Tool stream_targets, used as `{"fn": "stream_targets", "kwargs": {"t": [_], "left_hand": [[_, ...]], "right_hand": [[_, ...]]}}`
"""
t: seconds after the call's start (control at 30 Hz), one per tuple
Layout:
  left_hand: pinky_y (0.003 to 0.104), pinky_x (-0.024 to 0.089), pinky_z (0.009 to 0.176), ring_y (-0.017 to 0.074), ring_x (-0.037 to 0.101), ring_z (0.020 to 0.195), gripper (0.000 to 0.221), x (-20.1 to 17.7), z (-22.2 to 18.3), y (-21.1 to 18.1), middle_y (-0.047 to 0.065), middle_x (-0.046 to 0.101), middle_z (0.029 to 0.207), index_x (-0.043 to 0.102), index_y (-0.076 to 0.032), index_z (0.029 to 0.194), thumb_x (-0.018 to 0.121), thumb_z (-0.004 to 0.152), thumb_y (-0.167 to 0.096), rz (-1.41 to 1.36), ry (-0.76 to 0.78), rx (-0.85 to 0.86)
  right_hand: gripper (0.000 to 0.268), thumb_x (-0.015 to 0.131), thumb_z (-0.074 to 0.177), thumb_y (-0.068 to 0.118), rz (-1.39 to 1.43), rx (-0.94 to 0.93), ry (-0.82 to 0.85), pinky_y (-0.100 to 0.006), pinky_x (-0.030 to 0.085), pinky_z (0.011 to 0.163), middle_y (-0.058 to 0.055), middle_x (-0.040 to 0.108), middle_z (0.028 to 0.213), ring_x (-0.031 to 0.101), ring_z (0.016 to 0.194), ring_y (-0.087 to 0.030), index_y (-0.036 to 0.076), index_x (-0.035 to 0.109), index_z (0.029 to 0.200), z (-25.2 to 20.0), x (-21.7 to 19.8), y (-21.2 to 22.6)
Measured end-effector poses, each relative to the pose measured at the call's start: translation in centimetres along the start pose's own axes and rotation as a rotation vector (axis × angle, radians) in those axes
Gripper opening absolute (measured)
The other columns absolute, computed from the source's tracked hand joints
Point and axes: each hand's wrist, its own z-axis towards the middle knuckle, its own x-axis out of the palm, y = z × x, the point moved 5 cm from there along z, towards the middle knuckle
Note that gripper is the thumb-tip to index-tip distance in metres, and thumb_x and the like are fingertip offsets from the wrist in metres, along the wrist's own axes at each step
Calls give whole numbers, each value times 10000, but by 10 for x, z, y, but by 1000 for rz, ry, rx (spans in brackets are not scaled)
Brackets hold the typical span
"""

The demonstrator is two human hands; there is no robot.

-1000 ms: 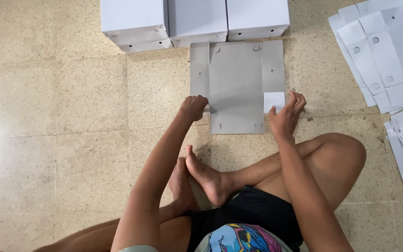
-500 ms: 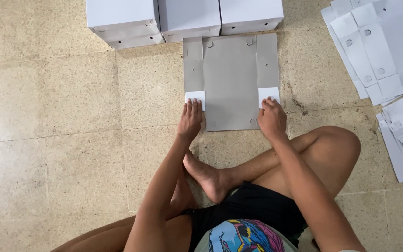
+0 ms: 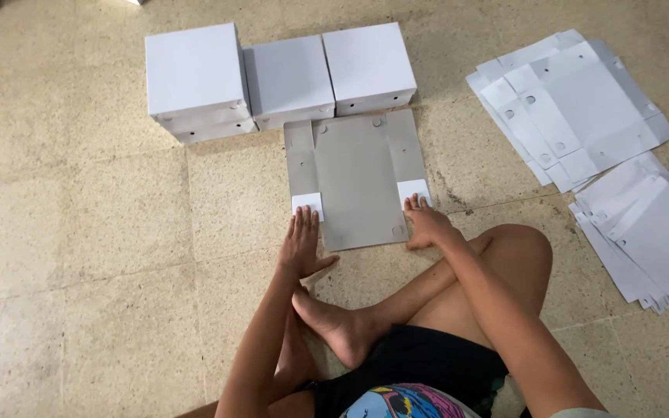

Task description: Folding flat cardboard templates into finished boxes by hand.

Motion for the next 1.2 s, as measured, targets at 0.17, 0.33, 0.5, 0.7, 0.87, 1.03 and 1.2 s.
{"fn": "stream_targets", "kwargs": {"t": [0.17,0.33,0.5,0.7,0.87,1.03,1.2], "left_hand": [[480,240,1247,443,309,1472,1187,3,0,1,265,360,1572,346,47,1531,596,760,-820,-29,-161,34],[442,471,1087,375,557,1306,795,-20,1,0,213,597,1362,595,-23,1350,579,903,-680,-89,-390,-13],[381,585,825,341,698,1040,541,26,31,18,158,711,1072,707,-82,1065,598,940,-597,-10,-544,-3],[312,550,652,193,681,765,492,9,44,7,41,640,811,621,-158,1269,555,958,-534,260,-572,-89],[327,575,710,293,711,936,784,29,46,-2,133,642,939,252,-266,1598,638,927,-390,334,-445,-75],[435,532,777,408,685,1001,507,29,47,-8,220,638,1019,542,-255,1444,603,945,-189,311,-426,-74],[445,473,844,334,601,973,529,6,44,-9,155,575,997,544,-260,1434,641,914,-244,199,-366,-102]], "right_hand": [[958,917,548,413,132,-11,-155,-603,402,1138,-186,345,1615,305,1483,-459,64,590,1377,-11,-3,-2],[1083,865,659,478,468,-70,-219,-576,283,1205,-211,242,1649,209,1506,-446,77,381,1541,-24,1,-6],[951,736,817,557,674,43,-154,-545,256,1225,-205,308,1619,243,1500,-417,41,386,1535,-54,-46,12],[563,653,936,416,503,147,-553,-433,576,904,-163,687,1211,669,1124,-343,78,601,1383,1,-12,-21],[599,605,939,191,240,220,-614,-474,572,854,-261,641,1186,664,1066,-396,-3,444,1483,-4,-24,16],[797,564,973,110,4,159,-467,-522,506,1015,-372,532,1355,558,1263,-510,148,127,1638,-1,-11,46],[788,659,949,267,-443,97,-490,-554,498,997,-455,499,1340,526,1250,-587,241,242,1617,8,12,64]]}}
